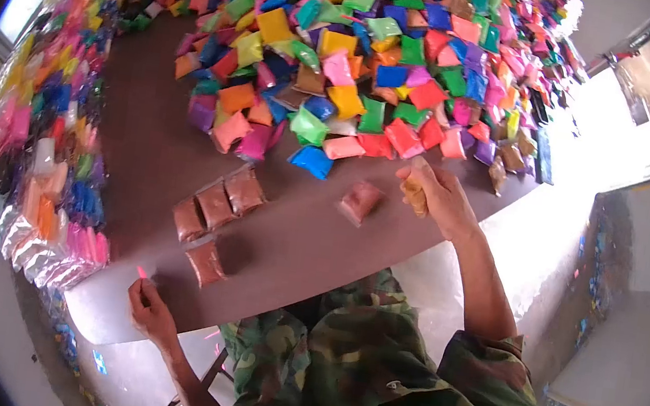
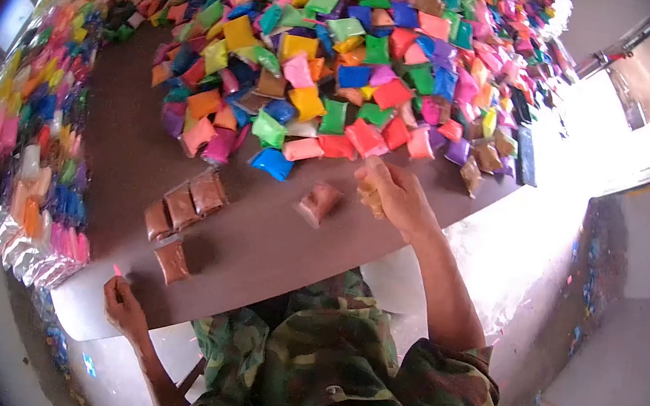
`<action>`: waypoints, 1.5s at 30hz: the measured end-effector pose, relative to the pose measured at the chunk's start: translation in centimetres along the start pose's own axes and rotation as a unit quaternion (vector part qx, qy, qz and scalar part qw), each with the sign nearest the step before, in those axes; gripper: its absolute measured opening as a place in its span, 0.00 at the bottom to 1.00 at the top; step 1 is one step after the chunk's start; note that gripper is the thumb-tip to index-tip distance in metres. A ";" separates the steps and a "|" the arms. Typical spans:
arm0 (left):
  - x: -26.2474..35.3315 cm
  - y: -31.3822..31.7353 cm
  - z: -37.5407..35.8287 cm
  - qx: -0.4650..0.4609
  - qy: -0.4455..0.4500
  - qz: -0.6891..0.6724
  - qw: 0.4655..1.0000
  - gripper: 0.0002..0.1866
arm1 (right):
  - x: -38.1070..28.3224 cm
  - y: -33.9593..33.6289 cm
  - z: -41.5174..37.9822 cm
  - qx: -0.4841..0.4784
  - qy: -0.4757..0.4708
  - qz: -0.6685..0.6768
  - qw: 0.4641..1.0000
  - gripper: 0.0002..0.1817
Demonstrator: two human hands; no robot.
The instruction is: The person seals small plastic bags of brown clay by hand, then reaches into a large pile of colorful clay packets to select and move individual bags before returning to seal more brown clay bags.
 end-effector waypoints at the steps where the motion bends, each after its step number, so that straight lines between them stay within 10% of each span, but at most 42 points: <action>1: 0.3 0.0 0.0 0.003 0.011 0.002 1.000 0.09 | 0.3 -0.5 -0.4 0.004 0.007 0.038 0.999 0.26; 6: 0.3 0.1 0.2 -0.003 0.032 0.015 0.999 0.10 | 2.0 -1.3 -1.5 0.003 -0.041 0.127 0.991 0.23; 16: 0.4 0.0 0.3 -0.006 0.044 0.020 0.999 0.11 | -2.3 1.3 -3.1 0.162 -0.171 -0.358 0.904 0.29; 25: -0.5 0.2 0.2 -0.011 0.044 0.012 0.999 0.11 | -3.3 -6.2 -4.2 0.320 -0.127 -0.357 0.868 0.20; 31: 0.4 0.1 0.3 -0.014 0.023 0.028 0.999 0.12 | -4.9 -12.3 -4.6 0.483 -0.209 -0.470 0.709 0.19; 37: 0.5 0.0 0.1 -0.013 -0.001 0.025 1.000 0.11 | -0.9 -6.0 -4.6 0.339 -0.239 -0.371 0.831 0.18; 45: 0.5 0.0 0.1 0.003 0.022 -0.002 1.000 0.09 | -5.0 7.4 -4.7 0.191 -0.398 -0.379 0.813 0.13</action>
Point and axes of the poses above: each hand's wrist, its own z-axis towards the middle knuckle, its own y-axis out of the palm, x = y × z, the point moved 9 cm from there along z, towards the middle knuckle, and after that the axes turned 7 degrees about -z, right-handed, at the moved point
